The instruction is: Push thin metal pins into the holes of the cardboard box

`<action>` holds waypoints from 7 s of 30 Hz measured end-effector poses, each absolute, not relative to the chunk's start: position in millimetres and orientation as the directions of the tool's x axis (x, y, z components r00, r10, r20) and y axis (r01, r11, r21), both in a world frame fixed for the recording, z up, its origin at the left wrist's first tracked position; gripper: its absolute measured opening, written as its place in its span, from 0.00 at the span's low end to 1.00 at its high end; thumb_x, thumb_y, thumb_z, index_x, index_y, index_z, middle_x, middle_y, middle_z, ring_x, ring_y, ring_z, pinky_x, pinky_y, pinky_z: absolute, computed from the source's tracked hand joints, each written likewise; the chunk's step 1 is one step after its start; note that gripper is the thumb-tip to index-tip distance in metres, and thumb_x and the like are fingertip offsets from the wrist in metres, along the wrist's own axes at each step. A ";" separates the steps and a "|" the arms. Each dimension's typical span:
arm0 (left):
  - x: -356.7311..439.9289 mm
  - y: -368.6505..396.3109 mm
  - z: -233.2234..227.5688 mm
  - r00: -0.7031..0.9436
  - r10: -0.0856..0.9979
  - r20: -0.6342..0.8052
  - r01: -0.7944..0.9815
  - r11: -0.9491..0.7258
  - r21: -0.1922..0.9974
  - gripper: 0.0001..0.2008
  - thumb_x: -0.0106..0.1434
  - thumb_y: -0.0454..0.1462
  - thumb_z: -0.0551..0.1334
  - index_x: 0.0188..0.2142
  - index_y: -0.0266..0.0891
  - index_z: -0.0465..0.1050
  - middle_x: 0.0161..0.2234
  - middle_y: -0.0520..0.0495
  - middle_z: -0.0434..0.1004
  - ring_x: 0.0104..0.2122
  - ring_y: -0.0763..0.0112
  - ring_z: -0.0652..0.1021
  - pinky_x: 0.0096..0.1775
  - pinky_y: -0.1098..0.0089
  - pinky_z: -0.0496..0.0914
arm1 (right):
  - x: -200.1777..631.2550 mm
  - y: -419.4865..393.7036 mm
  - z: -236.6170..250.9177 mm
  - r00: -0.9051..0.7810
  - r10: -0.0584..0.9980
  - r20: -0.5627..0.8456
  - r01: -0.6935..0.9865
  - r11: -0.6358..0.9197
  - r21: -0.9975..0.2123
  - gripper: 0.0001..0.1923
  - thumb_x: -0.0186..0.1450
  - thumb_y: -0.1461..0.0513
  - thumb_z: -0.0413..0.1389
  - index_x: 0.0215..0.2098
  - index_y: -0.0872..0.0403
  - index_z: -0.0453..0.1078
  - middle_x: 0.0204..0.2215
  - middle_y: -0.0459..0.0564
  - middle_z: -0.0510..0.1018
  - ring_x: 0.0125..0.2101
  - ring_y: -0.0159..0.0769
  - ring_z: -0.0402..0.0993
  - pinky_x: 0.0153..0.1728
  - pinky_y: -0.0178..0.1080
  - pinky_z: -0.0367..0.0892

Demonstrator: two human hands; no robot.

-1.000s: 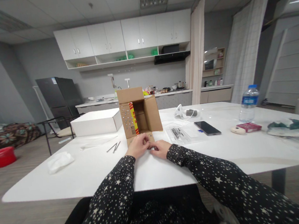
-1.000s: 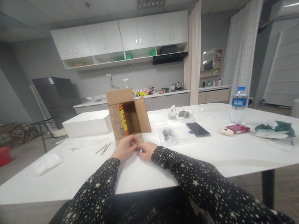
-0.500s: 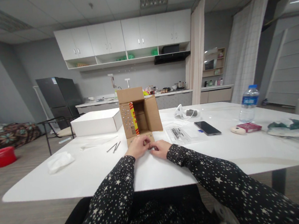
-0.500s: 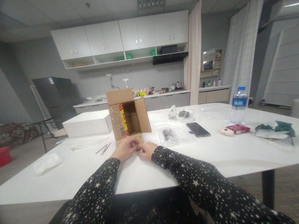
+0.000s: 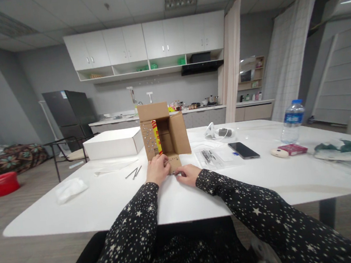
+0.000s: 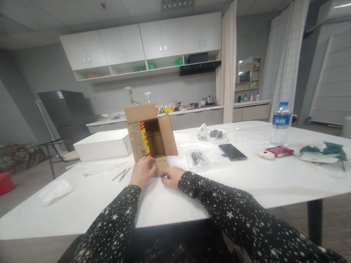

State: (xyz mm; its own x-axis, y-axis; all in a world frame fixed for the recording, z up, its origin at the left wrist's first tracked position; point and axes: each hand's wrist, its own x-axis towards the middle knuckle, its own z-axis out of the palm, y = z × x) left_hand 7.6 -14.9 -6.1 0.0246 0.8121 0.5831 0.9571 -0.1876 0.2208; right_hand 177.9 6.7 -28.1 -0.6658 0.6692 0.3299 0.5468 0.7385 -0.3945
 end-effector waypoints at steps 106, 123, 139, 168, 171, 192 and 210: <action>4.2 -7.2 -12.8 0.010 0.809 0.588 0.965 -0.161 0.206 0.07 0.61 0.36 0.52 0.38 0.40 0.64 0.40 0.44 0.73 0.44 0.61 0.71 0.45 0.60 0.60 | 178.3 5.8 -28.3 -0.668 0.658 0.348 0.528 0.748 -0.402 0.13 0.58 0.61 0.53 0.38 0.54 0.75 0.19 0.43 0.70 0.21 0.28 0.61 0.26 0.32 0.58; 8.5 -14.3 -0.4 -0.068 0.709 0.702 0.865 -0.309 0.396 0.05 0.58 0.36 0.54 0.35 0.40 0.64 0.30 0.50 0.74 0.31 0.70 0.73 0.37 0.68 0.65 | 178.7 7.7 -29.7 -0.672 0.649 0.356 0.525 0.757 -0.389 0.13 0.58 0.61 0.53 0.39 0.55 0.75 0.19 0.44 0.71 0.21 0.29 0.63 0.26 0.32 0.58; 12.9 -18.1 -5.1 0.168 0.784 0.597 0.782 -0.475 0.404 0.04 0.54 0.34 0.55 0.31 0.41 0.65 0.25 0.55 0.71 0.24 0.76 0.70 0.28 0.74 0.64 | 178.1 6.3 -27.5 -0.672 0.659 0.338 0.530 0.747 -0.401 0.12 0.57 0.62 0.53 0.38 0.54 0.75 0.19 0.43 0.70 0.21 0.29 0.62 0.26 0.32 0.57; 7.8 -15.7 -5.2 0.078 0.825 0.560 0.945 -0.240 0.223 0.05 0.54 0.35 0.55 0.32 0.41 0.68 0.32 0.50 0.74 0.36 0.65 0.72 0.38 0.66 0.62 | 178.0 5.2 -27.2 -0.665 0.670 0.329 0.537 0.736 -0.412 0.14 0.57 0.61 0.52 0.38 0.54 0.75 0.19 0.44 0.70 0.21 0.29 0.61 0.26 0.32 0.57; 5.8 -13.4 -6.3 0.008 0.813 0.582 0.958 -0.172 0.227 0.07 0.56 0.36 0.55 0.35 0.41 0.67 0.36 0.47 0.73 0.40 0.63 0.71 0.41 0.64 0.62 | 177.9 4.0 -26.1 -0.664 0.670 0.331 0.537 0.736 -0.412 0.13 0.56 0.62 0.53 0.38 0.55 0.75 0.18 0.43 0.69 0.21 0.29 0.61 0.26 0.32 0.57; 5.5 -2.8 -18.0 0.042 0.803 0.594 0.980 -0.151 0.134 0.09 0.63 0.37 0.51 0.39 0.41 0.67 0.41 0.43 0.70 0.44 0.60 0.68 0.45 0.59 0.59 | 177.5 3.6 -25.0 -0.665 0.670 0.330 0.539 0.737 -0.409 0.14 0.57 0.61 0.53 0.38 0.55 0.75 0.19 0.44 0.71 0.21 0.29 0.62 0.27 0.32 0.58; 12.1 -6.3 -13.1 0.067 0.783 0.618 0.985 -0.149 0.082 0.09 0.64 0.37 0.49 0.39 0.39 0.65 0.40 0.43 0.71 0.43 0.60 0.68 0.44 0.60 0.57 | 176.6 1.5 -22.4 -0.665 0.679 0.309 0.551 0.726 -0.410 0.14 0.57 0.61 0.53 0.39 0.55 0.75 0.20 0.44 0.72 0.22 0.29 0.64 0.27 0.32 0.59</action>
